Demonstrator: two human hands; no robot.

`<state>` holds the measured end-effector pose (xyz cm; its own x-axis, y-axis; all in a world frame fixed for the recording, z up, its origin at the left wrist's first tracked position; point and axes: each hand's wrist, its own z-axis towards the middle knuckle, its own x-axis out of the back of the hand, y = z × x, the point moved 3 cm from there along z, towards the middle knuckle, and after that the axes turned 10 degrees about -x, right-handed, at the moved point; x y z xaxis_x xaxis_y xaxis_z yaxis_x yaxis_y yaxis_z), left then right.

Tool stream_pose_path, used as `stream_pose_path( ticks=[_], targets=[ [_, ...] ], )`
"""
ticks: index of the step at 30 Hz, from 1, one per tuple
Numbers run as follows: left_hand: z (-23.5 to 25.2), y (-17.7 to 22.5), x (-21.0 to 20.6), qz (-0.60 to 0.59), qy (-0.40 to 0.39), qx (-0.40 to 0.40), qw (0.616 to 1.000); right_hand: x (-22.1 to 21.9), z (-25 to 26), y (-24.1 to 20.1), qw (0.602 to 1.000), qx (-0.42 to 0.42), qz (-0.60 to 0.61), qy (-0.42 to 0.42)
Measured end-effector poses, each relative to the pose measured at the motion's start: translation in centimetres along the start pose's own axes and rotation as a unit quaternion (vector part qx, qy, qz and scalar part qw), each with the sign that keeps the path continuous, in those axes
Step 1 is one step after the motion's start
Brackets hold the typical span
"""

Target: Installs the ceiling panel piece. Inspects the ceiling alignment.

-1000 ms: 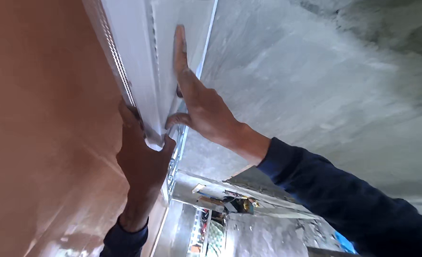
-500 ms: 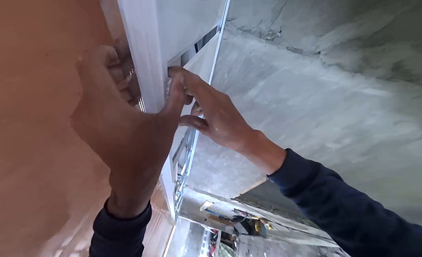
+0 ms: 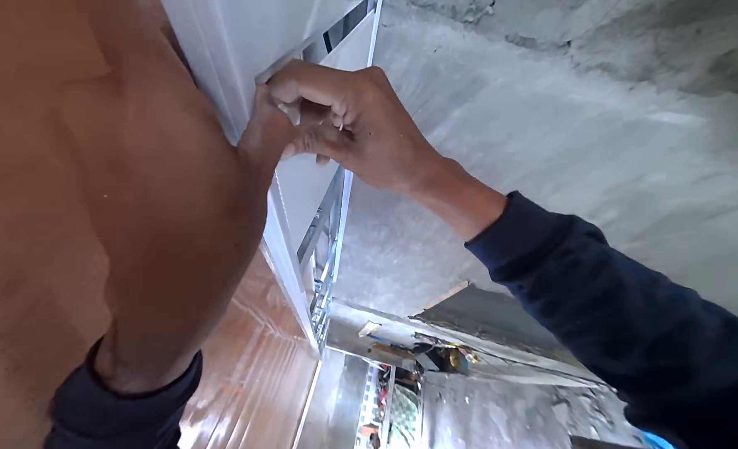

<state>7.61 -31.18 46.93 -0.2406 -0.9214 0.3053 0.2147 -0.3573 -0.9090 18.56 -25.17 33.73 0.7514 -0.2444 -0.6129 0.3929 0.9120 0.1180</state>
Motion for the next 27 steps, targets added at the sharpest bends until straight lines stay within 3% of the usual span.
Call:
stream_pose_path(
  ticks=[9,13,16,18,20,21,23,25,27],
  targets=[
    [-0.1,-2.1,-0.1,-0.023,-0.026,-0.021,0.999,0.1,0.6,1.0,1.0,0.004,-0.012,0.012],
    [-2.3,-2.6,0.5,-0.038,-0.055,-0.021,0.998,-0.5,-0.1,2.0,0.997,-0.066,-0.009,0.027],
    [-3.2,-1.2,2.1,-0.028,-0.059,-0.013,0.998,-0.7,-0.3,2.3,0.995,-0.099,0.033,-0.004],
    [-3.9,1.3,4.0,0.068,-0.039,-0.005,0.997,-0.3,-0.5,1.9,0.995,-0.1,0.011,0.001],
    [-2.3,2.8,5.8,0.146,-0.06,-0.117,0.981,0.0,-0.4,1.4,0.995,-0.102,-0.01,0.003],
    [-0.9,2.3,6.1,0.133,-0.067,-0.201,0.968,0.0,-0.4,1.5,0.995,-0.103,-0.003,0.001],
    [-1.2,1.4,5.8,0.073,-0.121,-0.249,0.958,-1.0,-0.1,4.2,0.997,-0.056,0.052,0.009],
    [-3.3,2.8,6.0,0.024,-0.125,-0.176,0.976,-3.0,0.5,9.4,0.993,-0.006,0.113,0.03],
    [-1.7,6.1,5.8,-0.031,-0.125,-0.061,0.99,-3.5,0.7,10.8,0.993,-0.026,0.113,0.036]
  ],
)
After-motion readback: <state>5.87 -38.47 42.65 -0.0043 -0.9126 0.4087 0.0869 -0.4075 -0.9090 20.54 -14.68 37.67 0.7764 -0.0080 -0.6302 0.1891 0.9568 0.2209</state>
